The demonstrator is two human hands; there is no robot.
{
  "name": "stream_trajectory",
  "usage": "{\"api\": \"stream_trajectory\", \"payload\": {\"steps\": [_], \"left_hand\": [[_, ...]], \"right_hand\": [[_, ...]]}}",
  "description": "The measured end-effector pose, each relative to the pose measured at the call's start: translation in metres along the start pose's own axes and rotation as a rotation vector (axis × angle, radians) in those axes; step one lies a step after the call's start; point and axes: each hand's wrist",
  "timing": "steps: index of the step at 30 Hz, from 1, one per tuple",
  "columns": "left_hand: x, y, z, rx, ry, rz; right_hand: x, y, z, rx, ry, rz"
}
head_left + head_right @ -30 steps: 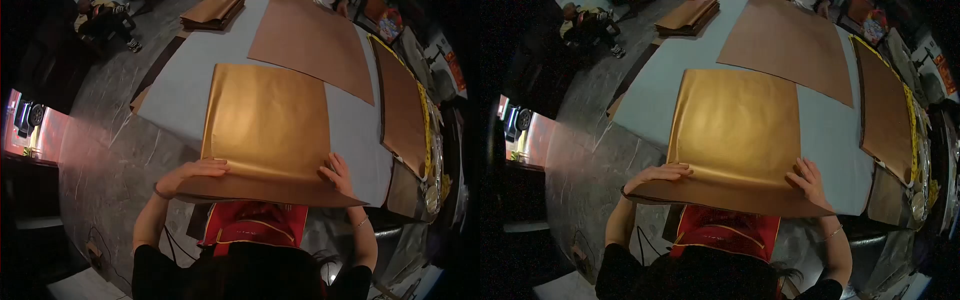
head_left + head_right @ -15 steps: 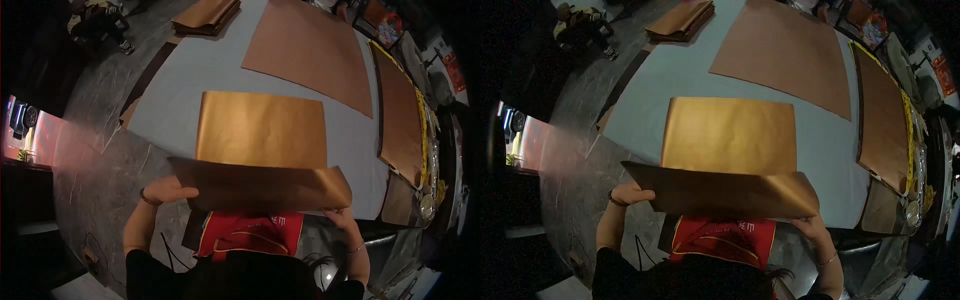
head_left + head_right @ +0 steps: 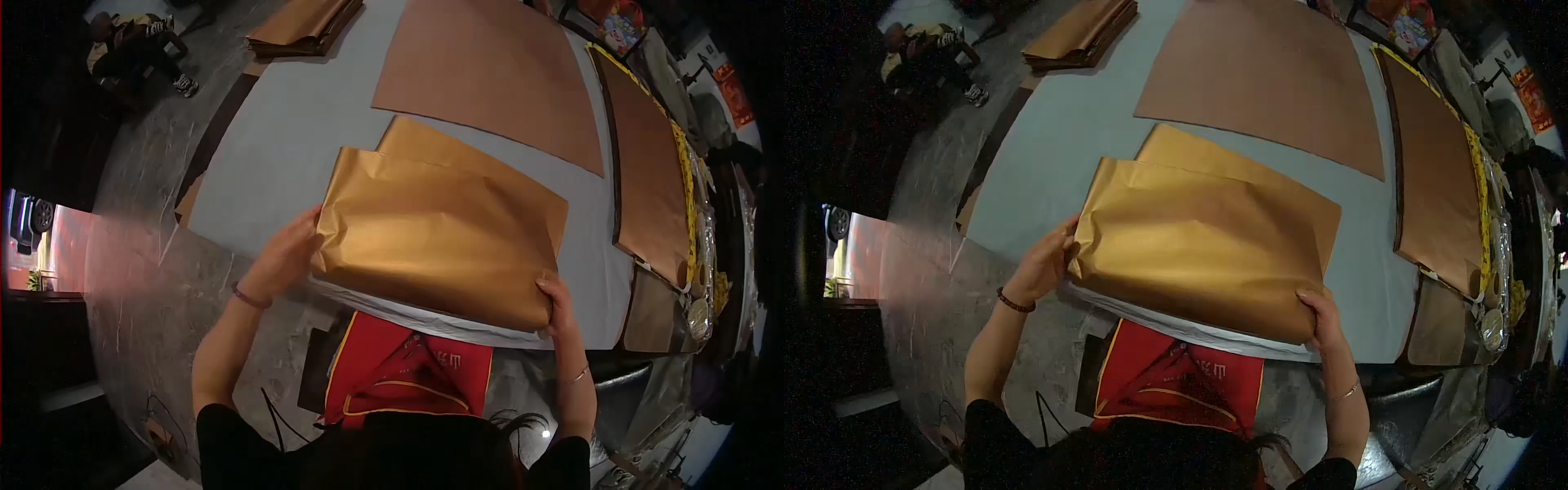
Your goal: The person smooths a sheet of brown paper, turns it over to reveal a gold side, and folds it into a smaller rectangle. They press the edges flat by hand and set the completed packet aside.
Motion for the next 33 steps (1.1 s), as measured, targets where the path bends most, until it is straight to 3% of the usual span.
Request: {"api": "stream_trajectory", "payload": {"steps": [1,3,4,6,7,8,10,12,15,20,26,33], "left_hand": [[-0.008,0.0,0.001,0.004,-0.004,0.002],[-0.023,-0.001,0.001,0.279,0.236,-0.06],[-0.026,0.0,0.0,0.279,0.235,-0.056],[-0.032,0.004,-0.003,0.732,0.24,-0.172],[-0.02,0.018,0.001,0.899,0.227,-0.438],[-0.02,0.023,0.005,0.901,0.221,-0.442],[-0.025,0.02,-0.01,0.597,0.16,-0.293],[-0.028,0.012,-0.016,0.601,0.103,-0.247],[-0.023,0.016,-0.015,0.816,-0.041,-0.325],[-0.018,0.021,-0.019,0.957,-0.055,-0.387],[-0.015,0.03,-0.014,1.112,-0.098,-0.493],[-0.017,0.027,-0.019,1.279,-0.125,-0.316]], "right_hand": [[-0.002,-0.002,-0.002,0.025,-0.055,-0.028],[-0.001,-0.017,0.015,0.024,-0.042,0.001],[-0.001,-0.023,0.021,0.017,-0.03,0.034],[-0.005,-0.031,0.023,0.052,-0.028,0.08],[-0.006,-0.032,0.022,0.086,-0.024,0.132],[-0.006,-0.034,0.021,0.086,-0.018,0.133],[-0.007,-0.038,0.021,0.162,-0.119,0.129],[-0.003,-0.036,0.022,0.142,-0.128,0.116],[-0.003,-0.019,0.008,0.148,-0.126,0.062],[-0.01,-0.012,0.003,0.15,-0.179,-0.014],[-0.015,-0.01,0.0,0.129,-0.103,0.009],[-0.022,-0.004,-0.011,0.012,-0.201,-0.06]]}}
Point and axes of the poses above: each hand's wrist, its own x-axis towards the middle knuckle, its own z-axis out of the back of the hand, y = z × x, and after that the axes turned 10 degrees about -x, right-handed
